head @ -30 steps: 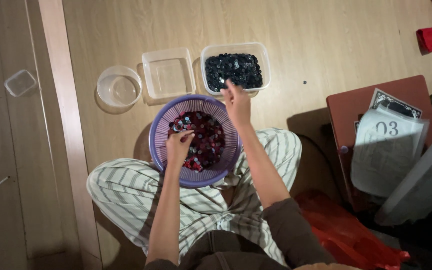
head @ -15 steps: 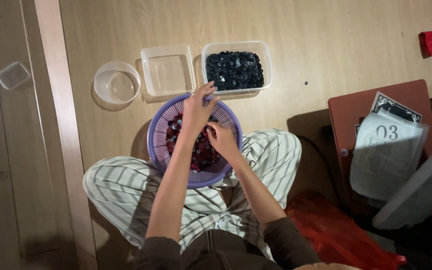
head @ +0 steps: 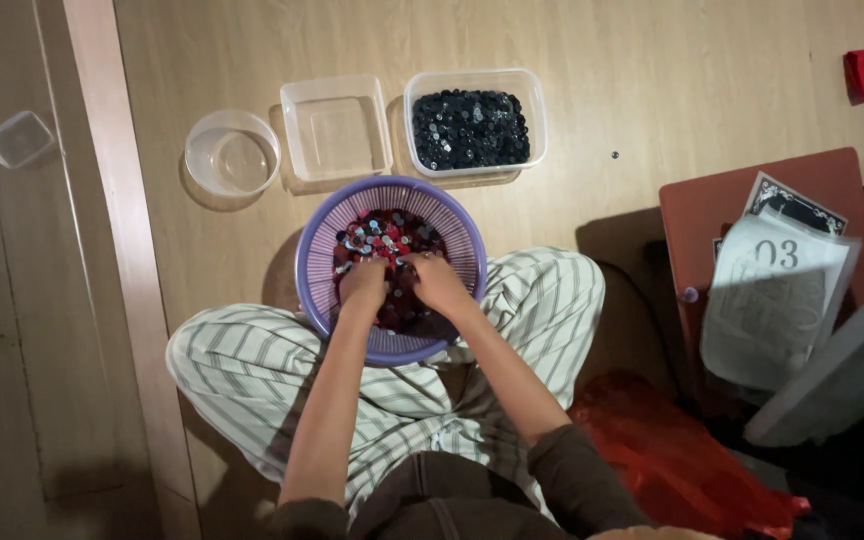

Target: Sorting through a basket of mixed buttons to organize or select specific pieces

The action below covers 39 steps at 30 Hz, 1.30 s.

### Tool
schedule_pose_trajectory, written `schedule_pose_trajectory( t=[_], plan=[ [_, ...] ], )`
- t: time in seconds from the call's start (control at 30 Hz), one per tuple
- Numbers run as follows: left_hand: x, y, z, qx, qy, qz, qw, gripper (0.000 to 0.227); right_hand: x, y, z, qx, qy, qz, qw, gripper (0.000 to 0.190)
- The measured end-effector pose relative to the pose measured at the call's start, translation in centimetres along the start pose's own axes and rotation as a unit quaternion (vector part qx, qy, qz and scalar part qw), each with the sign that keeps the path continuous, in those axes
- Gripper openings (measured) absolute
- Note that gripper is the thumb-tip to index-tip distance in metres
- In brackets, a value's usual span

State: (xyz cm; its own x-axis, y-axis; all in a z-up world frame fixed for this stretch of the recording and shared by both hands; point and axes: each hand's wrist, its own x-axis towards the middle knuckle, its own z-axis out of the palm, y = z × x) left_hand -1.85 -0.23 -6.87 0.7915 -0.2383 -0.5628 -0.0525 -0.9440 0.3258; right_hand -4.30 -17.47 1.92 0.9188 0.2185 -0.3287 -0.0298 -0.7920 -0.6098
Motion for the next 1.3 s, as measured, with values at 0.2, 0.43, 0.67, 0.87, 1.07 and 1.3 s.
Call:
schedule_pose_trajectory(
  t=[0.2,0.43,0.67,0.87,1.07,1.3],
  plan=[
    [2.1,0.4,-0.5,-0.085,-0.063,-0.17,0.98,0.018,-1.1,-1.9,-1.4,-0.064,-0.052,0.01,0.997,0.037],
    [-1.1,-1.5,-1.2,-0.163,0.18,0.02,0.97,0.013,1.2,0.3,2.1,-0.057,-0.068,-0.021,0.996,0.026],
    [1.2,-2.6,1.0,-0.257,0.255,0.023,0.932,0.018,6.0,3.6,9.2,-0.213,-0.106,-0.063,0.969,0.016],
    [0.4,-1.9,-0.2,-0.245,0.237,-0.009,0.94,0.02,5.5,3.4,9.5,-0.249,-0.138,-0.072,0.956,0.014],
    [0.5,-1.7,0.5,-0.29,0.24,-0.01,0.926,0.02,5.0,2.9,7.9,-0.195,-0.119,-0.011,0.974,0.03],
    [-2.4,0.8,-2.6,-0.38,0.278,0.037,0.882,0.014,1.6,1.7,5.4,-0.165,-0.05,-0.009,0.985,0.031]
  ],
)
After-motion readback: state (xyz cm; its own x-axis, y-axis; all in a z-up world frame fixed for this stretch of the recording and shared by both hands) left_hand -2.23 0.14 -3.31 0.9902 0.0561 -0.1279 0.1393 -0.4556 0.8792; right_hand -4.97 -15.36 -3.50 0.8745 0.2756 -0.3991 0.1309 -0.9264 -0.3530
